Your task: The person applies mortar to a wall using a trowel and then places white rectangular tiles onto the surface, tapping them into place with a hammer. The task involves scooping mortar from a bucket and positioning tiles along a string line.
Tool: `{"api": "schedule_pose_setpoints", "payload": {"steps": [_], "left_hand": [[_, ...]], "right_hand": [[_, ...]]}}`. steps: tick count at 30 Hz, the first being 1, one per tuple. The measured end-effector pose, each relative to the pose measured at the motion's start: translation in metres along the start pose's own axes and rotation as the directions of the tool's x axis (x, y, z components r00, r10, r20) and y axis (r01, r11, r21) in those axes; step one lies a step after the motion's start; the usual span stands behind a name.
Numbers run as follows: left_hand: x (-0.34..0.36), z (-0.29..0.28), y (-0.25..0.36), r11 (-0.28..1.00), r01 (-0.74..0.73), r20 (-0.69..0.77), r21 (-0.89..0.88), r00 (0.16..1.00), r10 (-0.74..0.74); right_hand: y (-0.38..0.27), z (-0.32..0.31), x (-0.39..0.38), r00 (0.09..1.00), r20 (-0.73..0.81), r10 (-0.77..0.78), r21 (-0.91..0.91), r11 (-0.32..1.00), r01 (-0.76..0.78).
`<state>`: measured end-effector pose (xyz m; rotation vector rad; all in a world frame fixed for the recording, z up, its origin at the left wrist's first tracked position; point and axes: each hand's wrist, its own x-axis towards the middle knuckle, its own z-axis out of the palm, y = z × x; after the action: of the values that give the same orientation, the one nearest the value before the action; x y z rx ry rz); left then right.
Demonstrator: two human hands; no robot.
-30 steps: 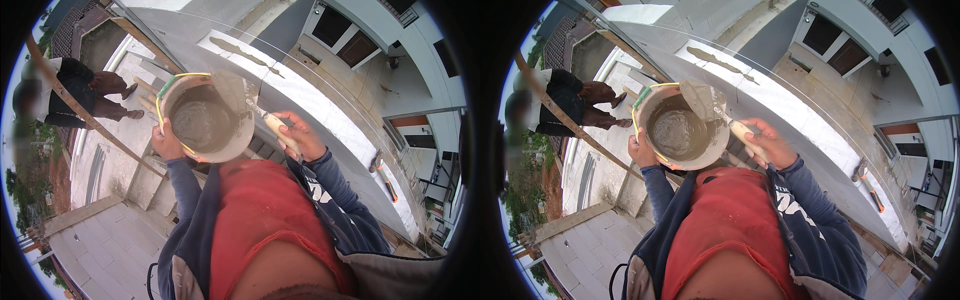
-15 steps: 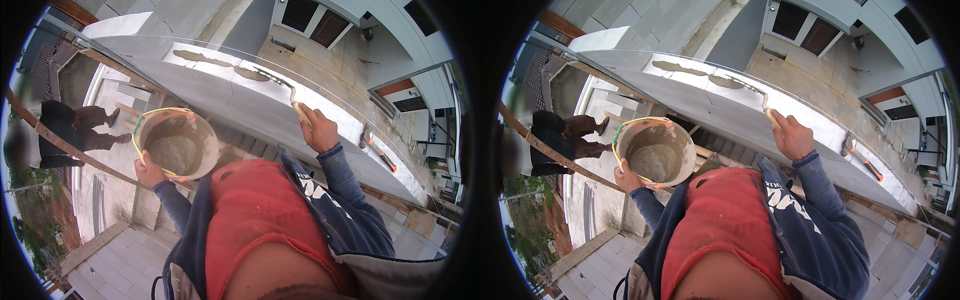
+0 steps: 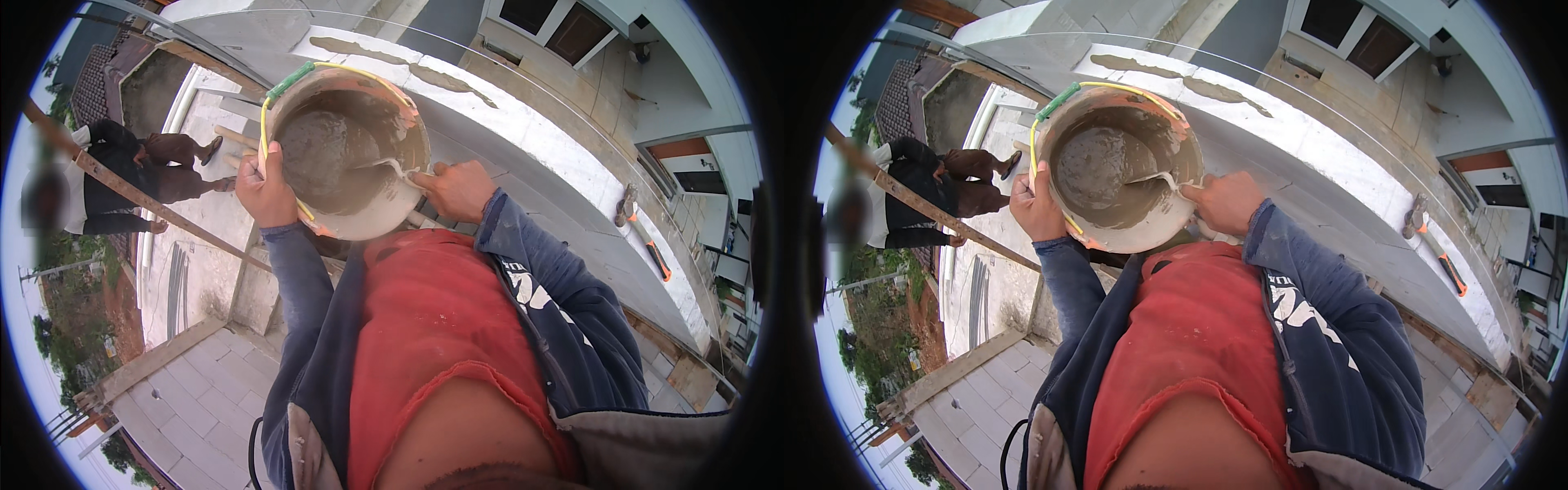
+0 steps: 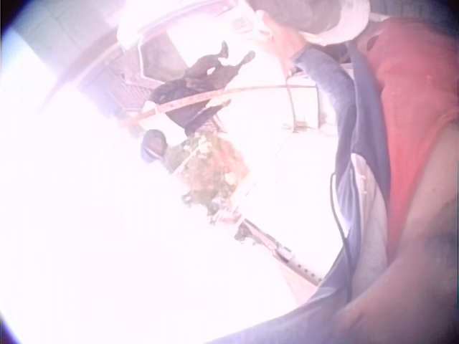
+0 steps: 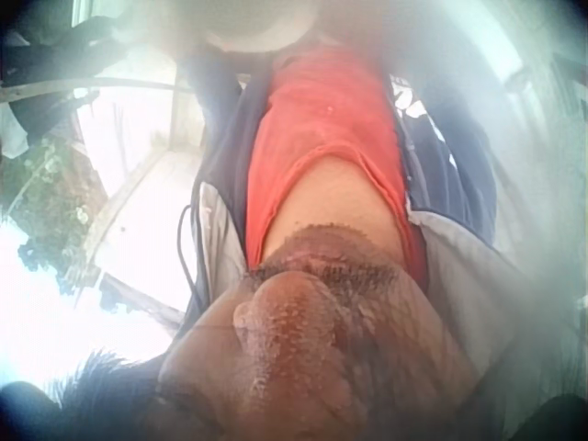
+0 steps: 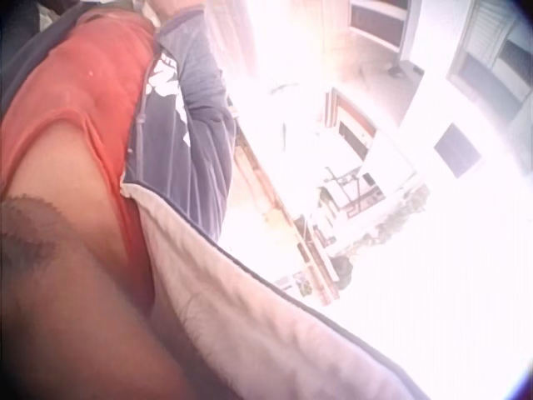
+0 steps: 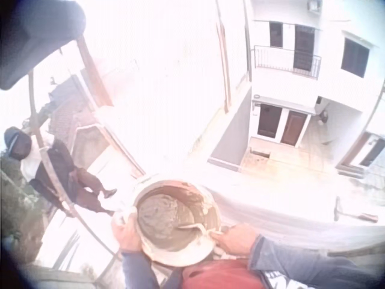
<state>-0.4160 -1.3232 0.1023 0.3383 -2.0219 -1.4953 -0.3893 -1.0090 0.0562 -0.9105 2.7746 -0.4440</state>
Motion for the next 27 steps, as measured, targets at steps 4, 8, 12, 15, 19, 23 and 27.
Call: {"api": "schedule_pose_setpoints", "payload": {"steps": [4,8,12,15,19,23,27], "left_hand": [[-0.003,0.016,0.017,0.998,-0.066,0.077,0.008,0.995,0.065],[-0.006,0.031,0.017,0.998,-0.060,0.076,0.009,0.995,0.059],[-0.012,0.046,0.012,0.992,-0.119,0.139,0.036,0.984,0.113],[-0.013,0.051,0.010,0.996,-0.083,0.213,0.026,0.974,0.076],[-0.001,0.036,0.011,0.996,0.008,0.123,0.088,0.992,-0.019],[0.005,0.011,-0.017,0.996,0.078,-0.006,0.044,0.997,-0.078],[-0.004,-0.018,-0.047,0.993,0.121,-0.135,-0.013,0.983,-0.121]], "right_hand": [[-0.027,0.005,-0.001,0.995,0.097,-0.028,0.088,0.996,0.020],[-0.027,0.014,-0.008,1.000,0.007,-0.021,0.303,0.953,0.018],[-0.010,0.037,0.026,0.963,0.265,0.045,0.713,0.663,-0.227],[0.003,0.051,0.042,0.850,0.509,-0.136,0.861,0.085,-0.502],[-0.009,0.051,0.033,0.828,0.487,-0.279,0.741,-0.369,-0.561],[-0.006,0.024,0.012,0.882,0.426,-0.203,0.719,-0.516,-0.466],[0.022,-0.036,-0.030,0.951,0.310,-0.012,0.860,-0.423,-0.286]]}}
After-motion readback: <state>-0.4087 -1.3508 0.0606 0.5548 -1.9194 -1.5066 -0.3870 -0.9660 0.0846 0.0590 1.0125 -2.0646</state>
